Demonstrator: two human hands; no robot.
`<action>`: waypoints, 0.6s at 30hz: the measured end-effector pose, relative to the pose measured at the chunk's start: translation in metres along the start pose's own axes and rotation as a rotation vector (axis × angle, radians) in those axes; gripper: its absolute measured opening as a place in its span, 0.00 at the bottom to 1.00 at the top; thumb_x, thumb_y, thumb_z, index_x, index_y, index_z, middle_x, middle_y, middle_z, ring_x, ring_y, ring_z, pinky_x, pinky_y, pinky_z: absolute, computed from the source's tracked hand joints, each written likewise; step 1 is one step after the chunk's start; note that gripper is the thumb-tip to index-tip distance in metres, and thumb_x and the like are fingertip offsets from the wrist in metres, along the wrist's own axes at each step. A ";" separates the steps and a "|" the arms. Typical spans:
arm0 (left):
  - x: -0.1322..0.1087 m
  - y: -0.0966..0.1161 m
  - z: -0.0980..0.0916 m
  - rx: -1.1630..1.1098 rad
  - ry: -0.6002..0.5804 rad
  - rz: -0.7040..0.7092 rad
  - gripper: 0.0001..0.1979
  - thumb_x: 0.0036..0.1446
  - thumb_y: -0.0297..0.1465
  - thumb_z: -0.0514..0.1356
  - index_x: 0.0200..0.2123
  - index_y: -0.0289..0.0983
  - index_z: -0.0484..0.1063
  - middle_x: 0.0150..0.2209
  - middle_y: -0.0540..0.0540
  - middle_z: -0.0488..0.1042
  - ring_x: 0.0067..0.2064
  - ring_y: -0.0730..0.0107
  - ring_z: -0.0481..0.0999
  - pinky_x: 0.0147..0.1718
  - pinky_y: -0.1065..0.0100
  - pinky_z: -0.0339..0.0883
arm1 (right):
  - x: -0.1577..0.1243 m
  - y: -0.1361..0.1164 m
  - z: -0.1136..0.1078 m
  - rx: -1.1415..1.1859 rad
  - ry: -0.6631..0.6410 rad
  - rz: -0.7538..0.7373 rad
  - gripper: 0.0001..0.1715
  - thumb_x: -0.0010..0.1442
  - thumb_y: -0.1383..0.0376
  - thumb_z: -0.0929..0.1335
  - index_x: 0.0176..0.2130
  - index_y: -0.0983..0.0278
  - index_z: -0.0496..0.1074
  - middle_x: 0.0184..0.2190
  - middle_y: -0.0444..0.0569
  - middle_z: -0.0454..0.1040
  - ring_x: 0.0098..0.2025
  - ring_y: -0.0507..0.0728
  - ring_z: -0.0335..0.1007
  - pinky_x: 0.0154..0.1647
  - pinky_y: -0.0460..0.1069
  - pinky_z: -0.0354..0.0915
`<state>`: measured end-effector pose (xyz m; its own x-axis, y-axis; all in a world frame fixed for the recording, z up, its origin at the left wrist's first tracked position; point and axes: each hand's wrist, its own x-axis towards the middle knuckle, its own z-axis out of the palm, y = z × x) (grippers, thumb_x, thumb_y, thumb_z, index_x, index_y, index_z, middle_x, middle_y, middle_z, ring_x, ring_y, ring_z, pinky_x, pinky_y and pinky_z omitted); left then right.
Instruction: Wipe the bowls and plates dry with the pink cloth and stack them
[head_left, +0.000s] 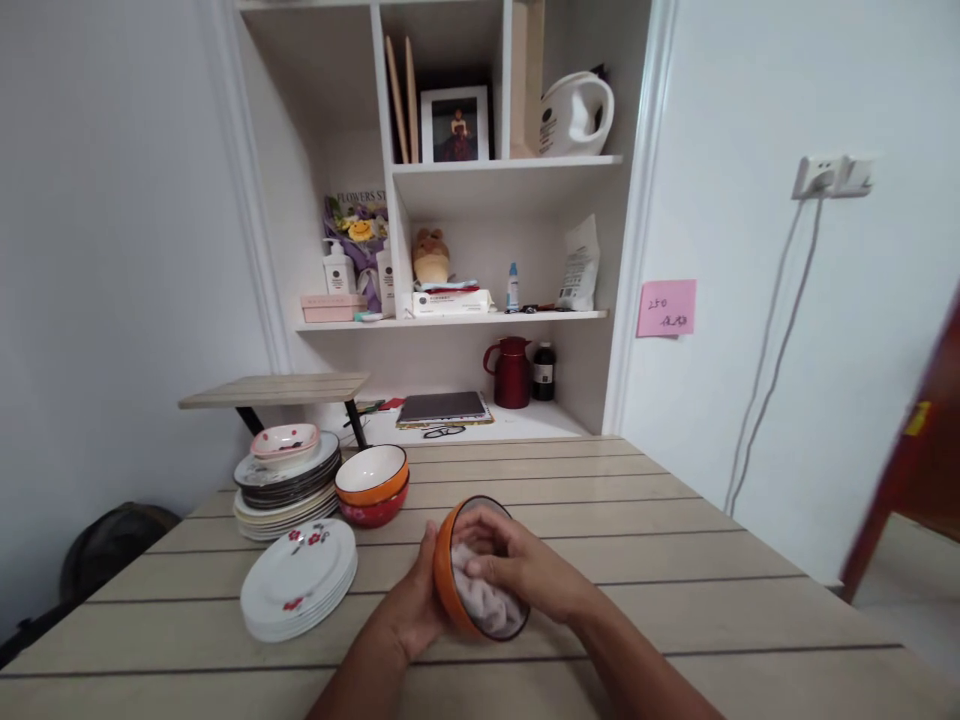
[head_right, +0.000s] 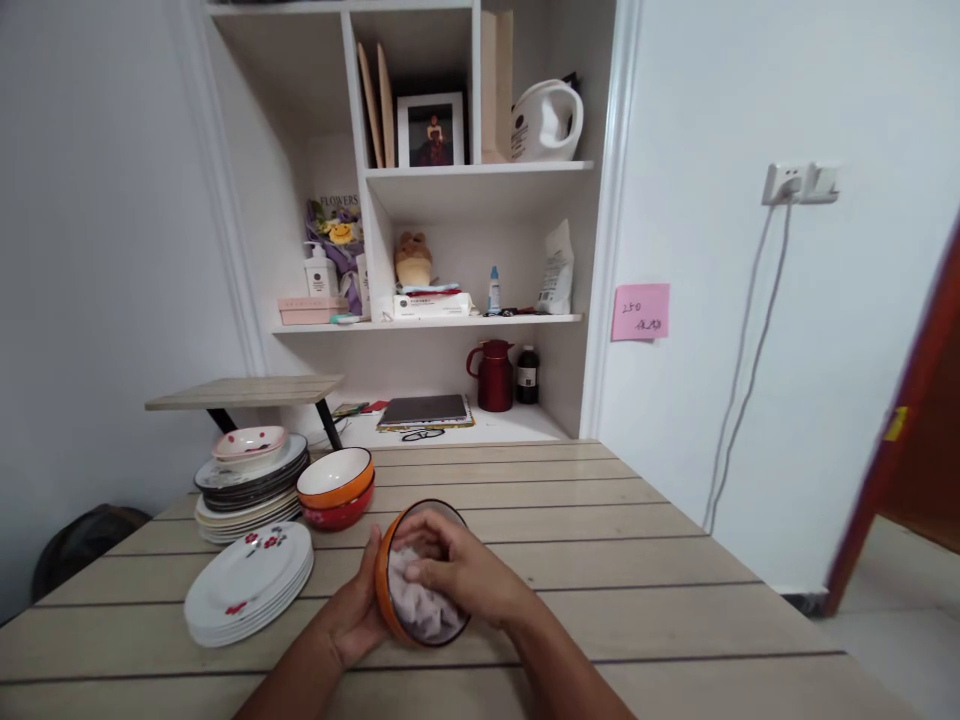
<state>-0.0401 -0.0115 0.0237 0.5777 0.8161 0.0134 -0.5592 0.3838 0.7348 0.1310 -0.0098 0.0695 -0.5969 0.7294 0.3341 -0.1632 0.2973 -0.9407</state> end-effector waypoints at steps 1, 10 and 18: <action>0.001 -0.001 -0.001 -0.017 0.006 -0.004 0.38 0.57 0.58 0.53 0.54 0.32 0.74 0.53 0.35 0.77 0.61 0.51 0.70 0.63 0.55 0.56 | 0.002 0.001 0.001 -0.032 0.080 -0.022 0.18 0.55 0.60 0.73 0.46 0.58 0.73 0.43 0.46 0.75 0.42 0.56 0.70 0.44 0.50 0.65; 0.001 0.001 0.001 -0.087 0.078 -0.067 0.40 0.56 0.61 0.51 0.56 0.35 0.72 0.53 0.39 0.78 0.64 0.54 0.66 0.64 0.56 0.53 | 0.007 0.005 -0.019 -0.222 0.772 -0.238 0.12 0.59 0.57 0.71 0.41 0.59 0.77 0.37 0.48 0.77 0.36 0.58 0.71 0.40 0.52 0.65; 0.002 -0.004 0.006 -0.090 -0.027 -0.168 0.48 0.53 0.64 0.48 0.59 0.30 0.69 0.54 0.33 0.76 0.60 0.49 0.70 0.62 0.53 0.55 | 0.000 0.012 -0.034 0.095 0.433 0.064 0.27 0.51 0.53 0.75 0.49 0.59 0.75 0.46 0.49 0.77 0.49 0.61 0.71 0.47 0.53 0.66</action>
<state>-0.0329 -0.0138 0.0247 0.6825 0.7259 -0.0854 -0.5039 0.5520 0.6644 0.1563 0.0145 0.0604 -0.2281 0.9412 0.2493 -0.2200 0.1996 -0.9549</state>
